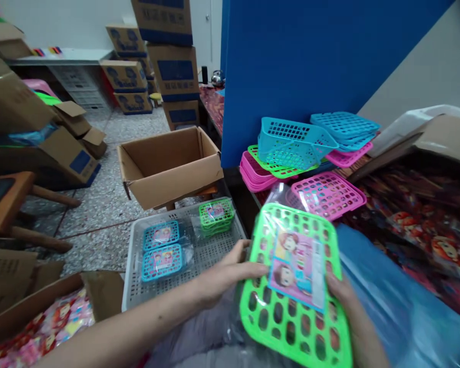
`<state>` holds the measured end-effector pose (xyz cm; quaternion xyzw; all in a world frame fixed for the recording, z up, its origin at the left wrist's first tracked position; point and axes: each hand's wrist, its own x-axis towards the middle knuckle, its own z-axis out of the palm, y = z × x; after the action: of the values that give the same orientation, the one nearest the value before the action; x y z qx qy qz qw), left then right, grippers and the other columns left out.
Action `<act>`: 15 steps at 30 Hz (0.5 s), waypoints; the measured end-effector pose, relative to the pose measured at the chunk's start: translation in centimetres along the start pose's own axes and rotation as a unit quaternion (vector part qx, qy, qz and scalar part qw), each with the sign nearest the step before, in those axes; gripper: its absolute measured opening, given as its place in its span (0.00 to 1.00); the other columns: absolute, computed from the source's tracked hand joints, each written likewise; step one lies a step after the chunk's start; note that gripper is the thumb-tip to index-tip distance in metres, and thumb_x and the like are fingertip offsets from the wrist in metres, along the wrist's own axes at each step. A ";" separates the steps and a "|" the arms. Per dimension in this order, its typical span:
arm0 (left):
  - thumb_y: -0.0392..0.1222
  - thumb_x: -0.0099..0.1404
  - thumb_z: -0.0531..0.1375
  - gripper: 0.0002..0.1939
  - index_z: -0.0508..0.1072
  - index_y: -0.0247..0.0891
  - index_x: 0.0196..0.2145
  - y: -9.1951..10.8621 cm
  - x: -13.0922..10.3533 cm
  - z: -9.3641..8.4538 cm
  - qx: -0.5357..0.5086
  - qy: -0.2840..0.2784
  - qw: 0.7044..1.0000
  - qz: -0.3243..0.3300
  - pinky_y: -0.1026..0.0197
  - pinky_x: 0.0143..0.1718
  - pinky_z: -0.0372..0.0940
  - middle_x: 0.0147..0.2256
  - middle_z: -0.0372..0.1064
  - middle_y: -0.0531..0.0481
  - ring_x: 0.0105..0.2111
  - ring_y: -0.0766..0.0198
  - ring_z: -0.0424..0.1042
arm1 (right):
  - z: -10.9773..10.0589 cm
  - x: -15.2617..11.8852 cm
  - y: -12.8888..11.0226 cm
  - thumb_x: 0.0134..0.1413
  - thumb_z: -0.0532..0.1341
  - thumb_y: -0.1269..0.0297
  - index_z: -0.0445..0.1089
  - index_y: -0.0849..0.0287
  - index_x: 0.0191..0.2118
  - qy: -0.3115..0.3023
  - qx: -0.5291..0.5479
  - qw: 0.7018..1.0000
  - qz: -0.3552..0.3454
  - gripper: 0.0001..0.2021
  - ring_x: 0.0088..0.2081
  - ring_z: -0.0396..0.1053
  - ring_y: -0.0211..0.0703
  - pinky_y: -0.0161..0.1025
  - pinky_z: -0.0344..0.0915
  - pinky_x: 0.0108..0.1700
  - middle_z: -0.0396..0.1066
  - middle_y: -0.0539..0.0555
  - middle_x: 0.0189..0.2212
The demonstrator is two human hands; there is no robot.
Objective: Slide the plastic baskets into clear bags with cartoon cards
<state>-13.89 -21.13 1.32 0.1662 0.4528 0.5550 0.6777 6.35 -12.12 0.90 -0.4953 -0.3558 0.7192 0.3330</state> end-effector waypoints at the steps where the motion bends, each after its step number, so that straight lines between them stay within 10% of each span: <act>1: 0.46 0.55 0.70 0.35 0.62 0.41 0.57 0.0 -0.2 -1.2 -0.026 0.007 1.000 0.005 0.50 0.51 0.69 0.57 0.69 0.40 0.52 0.47 0.73 | 1.6 0.6 0.6 0.52 0.68 0.51 0.66 0.52 0.57 -0.018 0.016 0.999 0.026 0.28 0.39 0.78 0.57 0.52 0.75 0.39 0.78 0.58 0.43; 8: 0.43 0.54 0.70 0.42 0.58 0.43 0.63 -0.4 3.2 -13.6 -0.025 0.083 0.996 -0.005 0.51 0.46 0.72 0.52 0.73 0.40 0.46 0.49 0.77 | 8.6 7.8 8.3 0.50 0.68 0.47 0.69 0.53 0.49 -0.097 -0.030 0.994 0.043 0.24 0.50 0.73 0.55 0.47 0.70 0.49 0.76 0.55 0.48; 15: 0.47 0.43 0.70 0.44 0.65 0.40 0.59 -2.0 7.9 -28.7 0.089 0.115 0.980 -0.133 0.51 0.46 0.71 0.47 0.75 0.44 0.48 0.43 0.74 | 6.4 13.1 12.0 0.30 0.77 0.46 0.76 0.58 0.42 -0.027 -0.133 0.988 0.079 0.31 0.47 0.71 0.53 0.43 0.65 0.51 0.77 0.55 0.38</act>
<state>-35.85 -22.57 -18.88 0.0990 0.5929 0.4328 0.6718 -5.02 -8.68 -13.83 -0.5423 -0.4165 0.7027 0.1966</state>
